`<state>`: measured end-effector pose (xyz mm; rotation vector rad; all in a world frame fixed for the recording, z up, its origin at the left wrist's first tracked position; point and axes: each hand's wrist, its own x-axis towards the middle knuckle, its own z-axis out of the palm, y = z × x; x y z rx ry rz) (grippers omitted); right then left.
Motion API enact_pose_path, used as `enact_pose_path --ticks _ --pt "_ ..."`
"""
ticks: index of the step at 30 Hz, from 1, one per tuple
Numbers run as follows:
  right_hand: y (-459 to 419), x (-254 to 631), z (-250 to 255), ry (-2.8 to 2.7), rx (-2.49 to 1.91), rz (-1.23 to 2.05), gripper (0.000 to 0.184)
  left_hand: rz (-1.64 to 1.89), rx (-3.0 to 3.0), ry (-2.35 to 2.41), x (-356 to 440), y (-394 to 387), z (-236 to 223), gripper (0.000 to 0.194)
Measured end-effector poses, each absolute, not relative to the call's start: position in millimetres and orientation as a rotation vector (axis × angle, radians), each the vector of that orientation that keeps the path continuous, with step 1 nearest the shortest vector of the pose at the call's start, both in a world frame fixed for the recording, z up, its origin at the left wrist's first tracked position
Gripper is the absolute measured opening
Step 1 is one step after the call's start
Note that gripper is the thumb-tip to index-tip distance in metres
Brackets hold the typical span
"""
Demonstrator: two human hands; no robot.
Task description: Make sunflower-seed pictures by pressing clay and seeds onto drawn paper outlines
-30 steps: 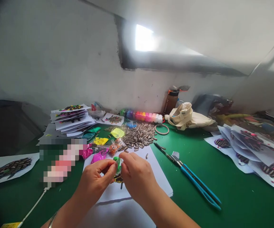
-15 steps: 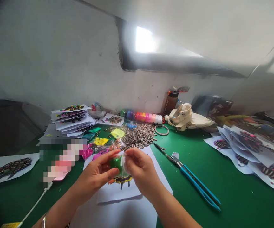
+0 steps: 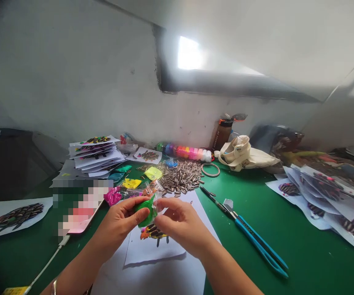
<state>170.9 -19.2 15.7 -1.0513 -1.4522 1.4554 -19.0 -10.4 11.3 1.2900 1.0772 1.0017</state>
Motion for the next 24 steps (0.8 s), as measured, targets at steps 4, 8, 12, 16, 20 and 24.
enact_pose_path --ticks 4,8,12,16,20,24 --pt "-22 164 12 -1.589 -1.109 1.281 0.034 1.014 1.293 1.109 -18 -10 11 0.036" --pt "-21 160 8 -1.550 -1.149 1.187 0.005 0.994 1.284 1.083 -18 -11 10 0.039" --pt "-18 161 7 -1.401 -1.053 1.335 0.004 1.007 1.275 1.072 -19 -11 11 0.036" --pt "-18 162 8 -1.291 -1.044 1.505 0.025 0.997 1.270 1.061 -19 -11 12 0.035" --pt "-19 161 9 -1.312 -1.044 1.550 0.030 1.009 1.263 1.077 -19 -11 12 0.033" --pt "-19 158 7 -1.446 -1.035 1.387 0.024 1.026 1.264 1.103 -18 -11 14 0.033"
